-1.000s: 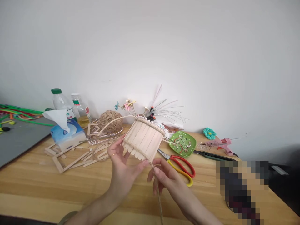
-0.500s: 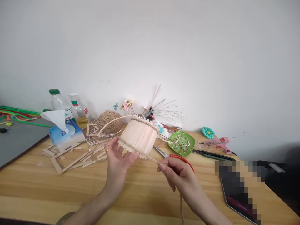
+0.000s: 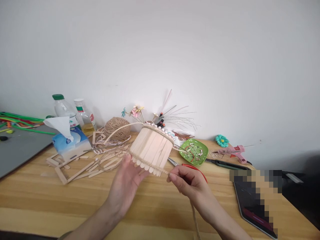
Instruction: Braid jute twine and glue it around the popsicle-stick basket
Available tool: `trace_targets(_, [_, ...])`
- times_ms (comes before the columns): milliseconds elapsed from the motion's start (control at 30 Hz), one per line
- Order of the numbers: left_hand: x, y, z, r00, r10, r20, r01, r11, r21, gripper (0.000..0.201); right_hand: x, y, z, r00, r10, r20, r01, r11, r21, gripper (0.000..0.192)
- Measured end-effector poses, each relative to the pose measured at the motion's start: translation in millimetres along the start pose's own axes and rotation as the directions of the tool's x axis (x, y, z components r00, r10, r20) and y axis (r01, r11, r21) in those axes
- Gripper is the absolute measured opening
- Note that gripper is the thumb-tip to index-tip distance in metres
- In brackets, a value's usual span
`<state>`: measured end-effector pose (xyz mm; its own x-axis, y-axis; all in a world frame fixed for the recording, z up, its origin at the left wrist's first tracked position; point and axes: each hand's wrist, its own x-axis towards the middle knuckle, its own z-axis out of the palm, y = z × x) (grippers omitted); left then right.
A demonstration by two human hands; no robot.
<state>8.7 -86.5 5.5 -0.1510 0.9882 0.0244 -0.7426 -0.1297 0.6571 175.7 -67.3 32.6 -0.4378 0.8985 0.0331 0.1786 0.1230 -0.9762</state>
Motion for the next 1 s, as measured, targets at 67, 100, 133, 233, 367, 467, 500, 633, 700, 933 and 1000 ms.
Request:
trace_targets(67, [-0.5,1.3,1.0,1.0,-0.025,0.017,0.026,0.997,-0.074,0.039,-0.3,1.2,-0.7,1.0,-0.008,0.011,0.008,1.0,0.001,0.042])
trace_targets(100, [-0.7,1.9,1.5,0.999,-0.04,0.016,0.042,0.994,-0.106,0.041,-0.3,1.9,-0.9,1.0,-0.017,0.014,0.017,1.0,0.0,0.042])
trace_targets(133, [-1.0,2.6,1.9,0.998,-0.056,0.013,0.057,0.99,-0.131,0.042,-0.3,2.5,-1.0,1.0,-0.027,0.016,0.027,1.0,-0.001,0.041])
trace_targets(233, [-2.1,5.0,2.6,0.996,-0.086,0.012,0.086,0.979,-0.184,0.046,0.0,4.4,-0.2,0.999,-0.049,0.005,0.049,0.999,-0.006,0.039])
trace_targets(367, [-3.2,7.0,2.0,0.991,-0.133,0.008,0.131,0.96,-0.249,0.051,-0.5,6.5,3.2,0.999,-0.05,-0.008,0.049,0.999,-0.014,0.038])
trace_targets(467, [-3.4,5.5,-0.4,0.987,-0.159,0.01,0.154,0.939,-0.306,0.053,-1.6,7.8,6.1,0.998,-0.065,0.014,0.065,0.997,-0.035,0.038])
trace_targets(500, [-3.5,4.5,-1.5,0.987,-0.161,0.024,0.16,0.934,-0.32,0.053,-1.9,8.1,6.9,0.997,-0.076,0.022,0.077,0.996,-0.039,0.037])
trace_targets(633, [-4.2,1.4,-5.5,0.977,-0.182,0.113,0.21,0.919,-0.333,0.05,-1.1,8.4,9.1,0.993,-0.117,0.027,0.117,0.993,-0.015,0.032])
trace_targets(700, [-4.8,1.4,-6.5,0.975,-0.176,0.137,0.213,0.917,-0.336,0.049,0.2,8.3,9.8,0.993,-0.119,0.02,0.118,0.992,0.039,0.029])
trace_targets(933, [-5.7,0.7,-13.2,0.939,-0.183,0.29,0.269,0.917,-0.294,0.042,2.3,6.5,9.1,0.991,-0.127,0.034,0.123,0.987,0.1,0.027])
trace_targets(1000, [-6.5,-0.6,-18.7,0.917,-0.177,0.356,0.286,0.915,-0.283,0.038,2.2,4.9,7.5,0.99,-0.132,0.046,0.128,0.988,0.09,0.027])
